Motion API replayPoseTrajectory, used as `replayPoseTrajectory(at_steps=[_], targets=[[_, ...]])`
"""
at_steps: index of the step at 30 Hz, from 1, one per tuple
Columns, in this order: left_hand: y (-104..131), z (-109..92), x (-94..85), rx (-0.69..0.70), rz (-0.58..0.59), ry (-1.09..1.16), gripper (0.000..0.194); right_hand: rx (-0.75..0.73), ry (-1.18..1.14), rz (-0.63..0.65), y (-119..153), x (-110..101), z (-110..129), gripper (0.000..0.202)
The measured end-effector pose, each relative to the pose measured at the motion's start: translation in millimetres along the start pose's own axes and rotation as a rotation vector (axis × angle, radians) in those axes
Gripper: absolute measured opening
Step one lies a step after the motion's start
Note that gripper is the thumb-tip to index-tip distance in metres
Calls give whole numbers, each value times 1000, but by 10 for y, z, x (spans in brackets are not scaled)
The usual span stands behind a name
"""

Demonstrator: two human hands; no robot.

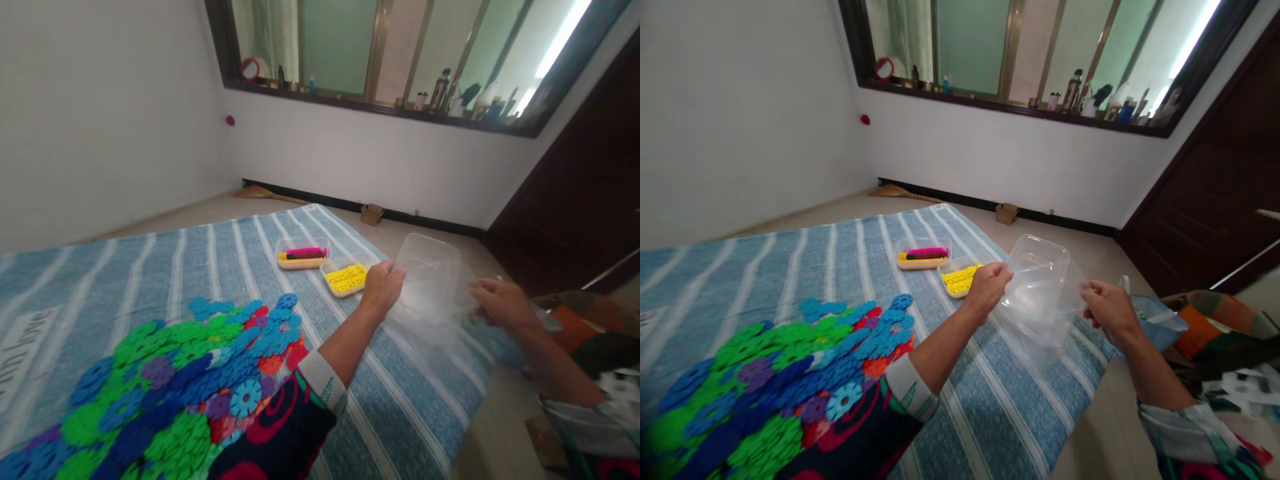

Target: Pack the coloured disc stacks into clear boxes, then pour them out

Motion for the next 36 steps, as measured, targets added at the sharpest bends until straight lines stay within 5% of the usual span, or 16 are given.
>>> replayPoseTrajectory(at_steps=[5, 13, 22, 27, 32, 34, 36], targets=[[13, 47, 64, 93, 23, -274, 19, -86, 109, -42, 13, 4, -10, 44], [24, 121, 114, 124, 7, -326, 17, -31, 20, 1, 103, 155, -96, 59], [45, 88, -124, 62, -239, 5, 17, 18, -52, -32, 358, 253, -88, 67], [-58, 219, -542, -24, -401, 270, 15, 4, 135, -178, 379, 27, -103, 74], [-59, 382, -1253, -70, -620, 372, 14, -404, 405, -591, 894, -256, 320, 59], [-40, 431, -1522, -65, -712, 370, 16, -643, 307, -600, 1200, -89, 659, 41], [-11, 471, -1741, -86, -794, 402, 18, -916, 225, -348, 1432, 331, 1070, 30]])
Point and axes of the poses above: each hand's wrist, its own y-axis away from the middle knuckle, its own x-axis out of the palm, z = x × y, the point moved 4 cm from there along -y, towards the middle knuckle, and after that the axes turned 7 degrees about y, right-handed, at the moved point
